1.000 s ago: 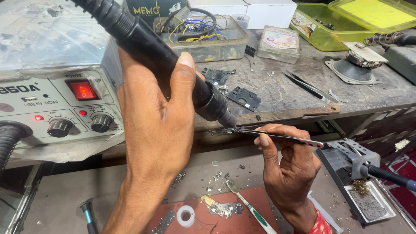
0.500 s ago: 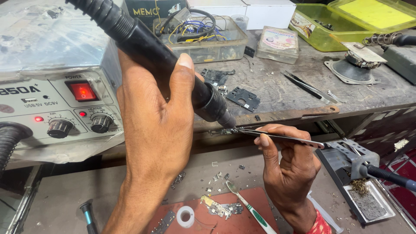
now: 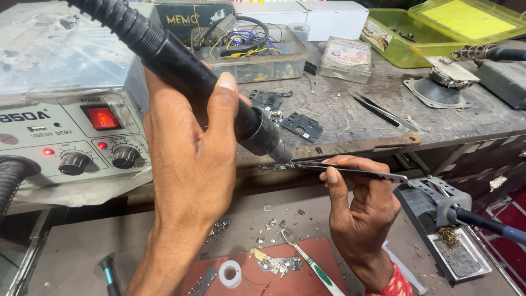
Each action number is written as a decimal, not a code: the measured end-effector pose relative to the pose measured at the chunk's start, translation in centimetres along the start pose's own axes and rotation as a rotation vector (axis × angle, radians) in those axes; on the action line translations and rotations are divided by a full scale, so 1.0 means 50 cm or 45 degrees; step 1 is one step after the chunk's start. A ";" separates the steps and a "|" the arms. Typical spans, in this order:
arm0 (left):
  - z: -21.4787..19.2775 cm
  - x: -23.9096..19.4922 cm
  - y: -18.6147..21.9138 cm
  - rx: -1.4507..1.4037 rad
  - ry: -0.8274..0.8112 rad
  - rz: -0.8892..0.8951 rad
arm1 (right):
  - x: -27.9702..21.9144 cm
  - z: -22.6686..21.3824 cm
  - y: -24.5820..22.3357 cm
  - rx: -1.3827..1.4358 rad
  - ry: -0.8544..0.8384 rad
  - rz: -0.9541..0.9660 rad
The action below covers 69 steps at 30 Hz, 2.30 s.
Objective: The person uses a hot air gun and tweezers to remove small electronic components from a circuit board. They heat the solder joints and carefully lift the components off the board, placing them on the workbench.
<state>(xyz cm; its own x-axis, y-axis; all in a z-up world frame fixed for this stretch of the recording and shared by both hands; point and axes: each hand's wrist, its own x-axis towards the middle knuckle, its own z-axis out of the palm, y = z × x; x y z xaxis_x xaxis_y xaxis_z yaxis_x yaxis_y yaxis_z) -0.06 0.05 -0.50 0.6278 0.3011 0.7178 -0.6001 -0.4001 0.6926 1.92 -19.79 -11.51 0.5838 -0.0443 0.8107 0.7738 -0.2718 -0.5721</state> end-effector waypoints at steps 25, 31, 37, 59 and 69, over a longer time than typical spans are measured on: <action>-0.066 -0.087 0.004 -0.367 0.207 -0.217 | 0.015 -0.006 -0.021 0.106 0.040 0.034; -0.079 -0.122 -0.008 -0.412 0.224 -0.220 | 0.040 -0.020 -0.036 0.154 0.079 0.185; -0.084 -0.143 -0.016 -0.452 0.209 -0.288 | 0.059 -0.061 -0.072 0.253 -0.027 0.247; -0.126 -0.169 -0.031 -0.461 0.115 -0.176 | -0.034 -0.155 -0.098 0.691 0.154 0.652; -0.145 -0.177 -0.056 -0.619 0.140 -0.155 | -0.075 -0.163 -0.114 0.612 0.162 0.632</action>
<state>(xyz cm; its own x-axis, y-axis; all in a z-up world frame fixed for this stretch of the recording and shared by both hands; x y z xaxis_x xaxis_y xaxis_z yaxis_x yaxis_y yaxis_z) -7.53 4.81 -8.28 0.6674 0.4200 0.6149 -0.7034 0.0845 0.7058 -6.66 -25.90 -10.26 0.8857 -0.1731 0.4307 0.4630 0.2639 -0.8461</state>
